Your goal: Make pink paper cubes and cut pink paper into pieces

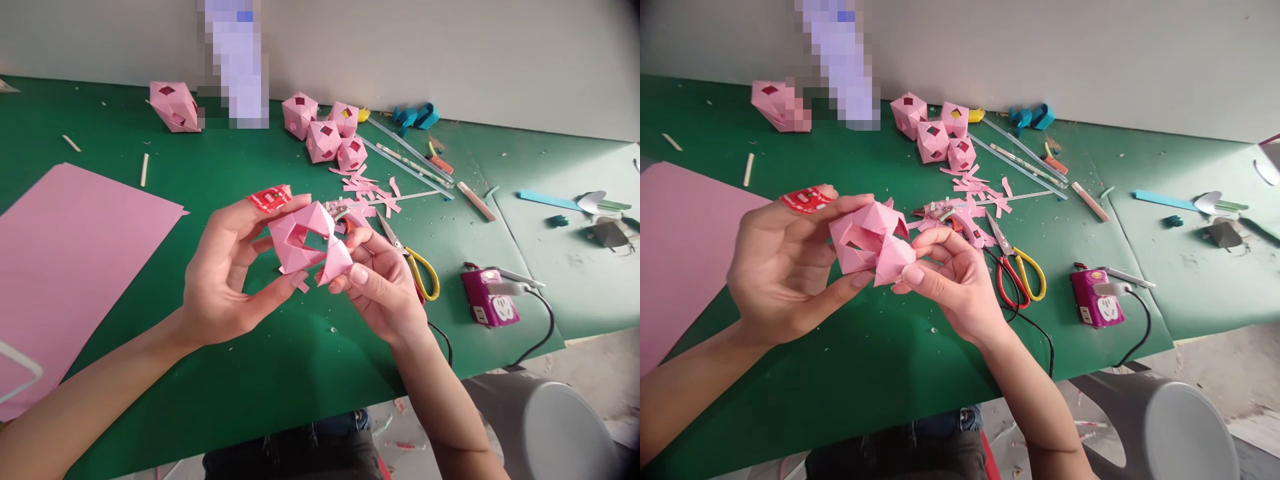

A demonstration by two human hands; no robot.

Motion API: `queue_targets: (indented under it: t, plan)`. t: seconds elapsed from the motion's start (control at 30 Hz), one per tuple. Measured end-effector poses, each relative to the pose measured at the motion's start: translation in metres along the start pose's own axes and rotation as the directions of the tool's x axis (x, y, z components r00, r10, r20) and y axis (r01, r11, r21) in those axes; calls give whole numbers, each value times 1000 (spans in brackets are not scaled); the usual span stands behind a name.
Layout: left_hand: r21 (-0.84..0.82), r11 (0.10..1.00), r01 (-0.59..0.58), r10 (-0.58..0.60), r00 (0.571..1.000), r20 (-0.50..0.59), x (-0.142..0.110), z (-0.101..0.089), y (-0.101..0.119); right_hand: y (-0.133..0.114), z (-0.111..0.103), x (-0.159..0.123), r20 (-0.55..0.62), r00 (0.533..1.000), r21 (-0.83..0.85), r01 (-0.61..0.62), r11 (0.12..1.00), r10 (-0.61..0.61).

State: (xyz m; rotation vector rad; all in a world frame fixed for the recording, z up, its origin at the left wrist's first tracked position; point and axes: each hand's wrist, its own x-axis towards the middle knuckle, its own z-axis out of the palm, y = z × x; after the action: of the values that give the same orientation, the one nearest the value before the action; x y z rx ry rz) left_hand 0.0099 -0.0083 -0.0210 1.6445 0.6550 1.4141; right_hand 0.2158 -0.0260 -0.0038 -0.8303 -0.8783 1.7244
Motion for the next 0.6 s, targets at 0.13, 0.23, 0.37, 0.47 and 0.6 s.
queue_targets:
  t: [0.13,0.23,0.37,0.47,0.6]
  plan:
    - [-5,1000,22,-22,1000,-1,0,-1,-1,0,0,0,1,1000,7,11,1000,-11]
    - [-3,1000,9,-9,1000,0,1,-1,-1,0,0,1,-18,999,-36,40,999,-41]
    - [7,1000,-31,31,1000,-2,1,-1,-2,2,-2,1,-54,991,-45,120,992,-122]
    - [-10,1000,-21,21,1000,16,0,-1,-3,2,-3,1,-60,986,-49,155,987,-157]
    - [26,999,-35,35,999,-23,-1,0,-3,2,-4,-1,-46,987,-111,146,983,-151]
